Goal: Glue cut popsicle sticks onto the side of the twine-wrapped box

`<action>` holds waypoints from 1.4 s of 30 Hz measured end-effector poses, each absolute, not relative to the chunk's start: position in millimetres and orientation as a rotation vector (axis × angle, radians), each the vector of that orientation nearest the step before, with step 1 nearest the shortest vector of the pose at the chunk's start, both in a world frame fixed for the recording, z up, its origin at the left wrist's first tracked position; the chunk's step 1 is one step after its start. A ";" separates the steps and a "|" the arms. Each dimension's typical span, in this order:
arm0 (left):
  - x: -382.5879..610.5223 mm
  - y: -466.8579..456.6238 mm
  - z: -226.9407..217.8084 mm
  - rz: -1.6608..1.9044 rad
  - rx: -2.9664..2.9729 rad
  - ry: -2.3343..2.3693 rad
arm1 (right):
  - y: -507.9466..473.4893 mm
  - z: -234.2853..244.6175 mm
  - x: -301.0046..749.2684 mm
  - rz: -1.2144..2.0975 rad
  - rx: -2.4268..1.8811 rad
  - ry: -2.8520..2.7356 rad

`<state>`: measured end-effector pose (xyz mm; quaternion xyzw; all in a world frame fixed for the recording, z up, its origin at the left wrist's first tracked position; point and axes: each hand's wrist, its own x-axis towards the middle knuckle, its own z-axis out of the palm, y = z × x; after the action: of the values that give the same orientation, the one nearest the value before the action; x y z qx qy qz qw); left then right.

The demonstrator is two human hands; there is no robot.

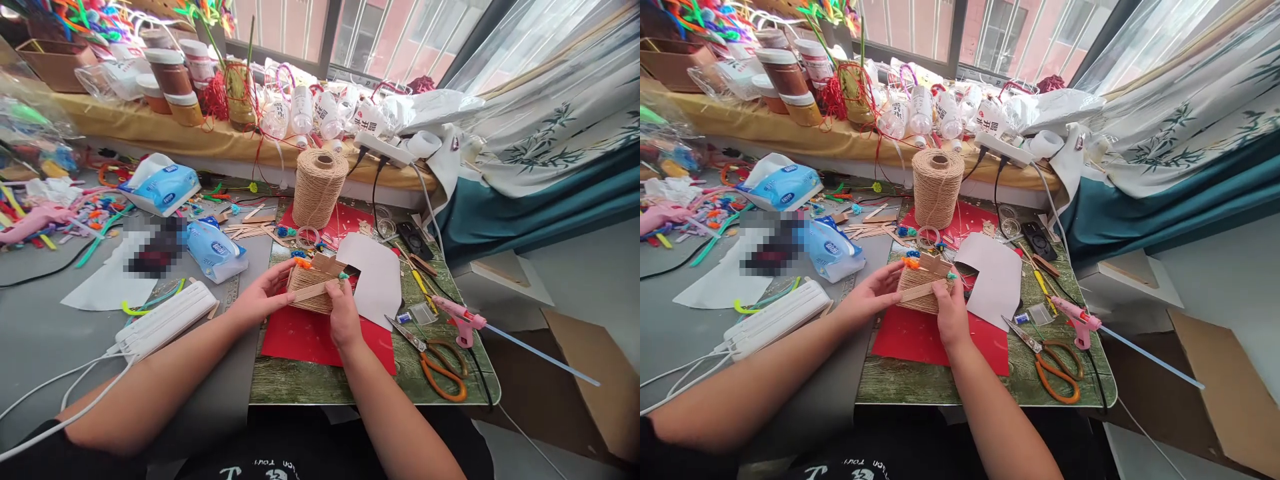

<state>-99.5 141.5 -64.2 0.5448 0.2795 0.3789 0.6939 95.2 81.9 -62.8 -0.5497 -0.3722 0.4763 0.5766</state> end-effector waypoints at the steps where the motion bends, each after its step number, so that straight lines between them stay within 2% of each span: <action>1: -99.8 141.5 -64.2 0.849 1.218 0.614 | 81.5 -63.6 95.3 1.119 -1.286 -0.870; 24: -98.6 137.8 -63.3 0.851 1.229 0.475 | 77.6 -62.1 92.8 1.095 -1.222 -0.823; 42: -93.3 133.0 -64.4 0.954 1.087 0.638 | 79.7 -48.9 85.6 1.131 -1.190 -0.719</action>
<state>-93.3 133.0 -64.4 0.4886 0.2869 0.4287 0.7037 85.6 79.7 -48.9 -0.5187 -0.3132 0.4929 0.6245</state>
